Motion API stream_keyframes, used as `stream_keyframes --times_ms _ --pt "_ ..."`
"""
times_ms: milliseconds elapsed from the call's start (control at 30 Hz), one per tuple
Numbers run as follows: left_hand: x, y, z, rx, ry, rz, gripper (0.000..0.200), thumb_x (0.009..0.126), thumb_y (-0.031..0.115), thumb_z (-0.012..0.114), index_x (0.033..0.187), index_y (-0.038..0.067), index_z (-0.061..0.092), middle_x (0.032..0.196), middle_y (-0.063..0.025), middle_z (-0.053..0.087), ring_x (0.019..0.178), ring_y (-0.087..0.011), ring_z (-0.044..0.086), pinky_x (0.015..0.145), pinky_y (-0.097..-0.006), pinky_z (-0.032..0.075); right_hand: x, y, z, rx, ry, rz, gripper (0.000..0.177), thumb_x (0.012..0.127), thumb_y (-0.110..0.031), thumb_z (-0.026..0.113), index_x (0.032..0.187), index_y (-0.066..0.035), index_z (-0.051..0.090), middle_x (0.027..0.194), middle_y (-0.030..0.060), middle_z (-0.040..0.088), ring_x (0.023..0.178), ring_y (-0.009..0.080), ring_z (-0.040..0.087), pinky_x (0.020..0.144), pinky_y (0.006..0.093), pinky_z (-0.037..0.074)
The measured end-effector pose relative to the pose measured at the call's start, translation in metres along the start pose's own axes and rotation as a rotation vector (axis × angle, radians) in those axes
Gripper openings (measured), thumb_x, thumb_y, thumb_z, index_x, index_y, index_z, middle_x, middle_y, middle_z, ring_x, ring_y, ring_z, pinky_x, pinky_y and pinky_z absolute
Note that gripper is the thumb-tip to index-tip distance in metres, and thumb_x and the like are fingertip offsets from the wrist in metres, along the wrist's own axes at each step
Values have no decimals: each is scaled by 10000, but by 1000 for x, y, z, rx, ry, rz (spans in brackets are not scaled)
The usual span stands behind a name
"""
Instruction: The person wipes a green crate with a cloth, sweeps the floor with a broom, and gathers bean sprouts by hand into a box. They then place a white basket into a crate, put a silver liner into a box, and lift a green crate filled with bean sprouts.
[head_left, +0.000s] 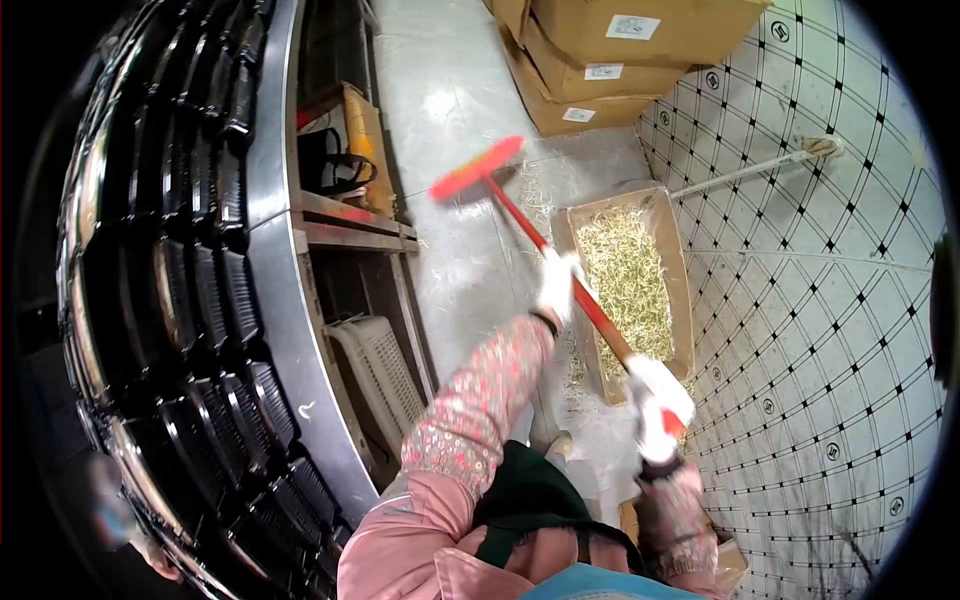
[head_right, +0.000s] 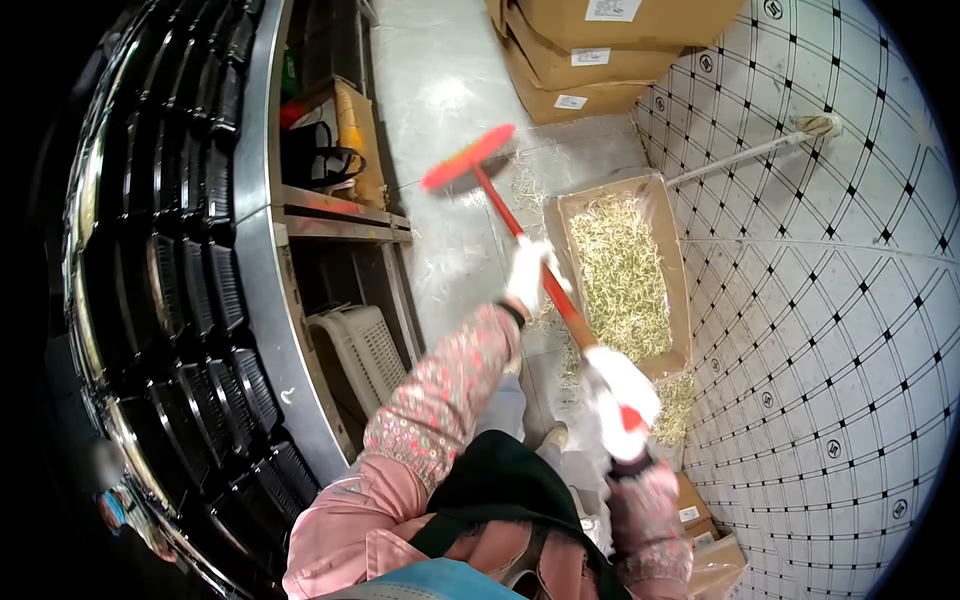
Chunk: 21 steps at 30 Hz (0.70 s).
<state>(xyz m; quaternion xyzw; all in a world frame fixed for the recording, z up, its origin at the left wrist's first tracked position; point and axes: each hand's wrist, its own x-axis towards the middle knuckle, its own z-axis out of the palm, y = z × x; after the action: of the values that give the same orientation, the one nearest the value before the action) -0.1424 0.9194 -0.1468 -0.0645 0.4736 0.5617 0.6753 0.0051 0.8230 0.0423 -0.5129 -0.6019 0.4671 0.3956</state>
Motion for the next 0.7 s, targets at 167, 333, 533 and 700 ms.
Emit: stream_keyframes --times_ms 167,333,533,700 --pt "177 -1 -79 494 143 35 211 846 203 519 980 78 413 648 -85 511 494 -261 528 422 -453 474 66 117 103 154 33 -396 65 823 2 533 815 -29 589 791 94 598 753 229 582 801 324 466" --pt "52 -100 -81 872 101 41 458 796 101 504 1156 -136 350 595 -105 512 545 -206 548 471 -356 457 -74 67 26 117 206 317 142 801 26 551 921 71 610 769 101 579 601 203 539 611 283 455" --pt "-115 -128 -21 335 61 -106 205 720 24 593 716 116 409 631 24 429 576 -113 475 486 -268 395 -93 -47 -62 194 324 126 326 814 -69 552 525 -91 402 527 2 457 510 163 477 621 375 442" --pt "-99 -61 58 54 -84 -202 187 852 95 518 913 206 380 765 55 412 596 -78 450 460 -236 368 -34 -56 -72 367 299 -255 413 832 -160 530 477 -144 320 480 -31 407 493 143 464 591 335 389"
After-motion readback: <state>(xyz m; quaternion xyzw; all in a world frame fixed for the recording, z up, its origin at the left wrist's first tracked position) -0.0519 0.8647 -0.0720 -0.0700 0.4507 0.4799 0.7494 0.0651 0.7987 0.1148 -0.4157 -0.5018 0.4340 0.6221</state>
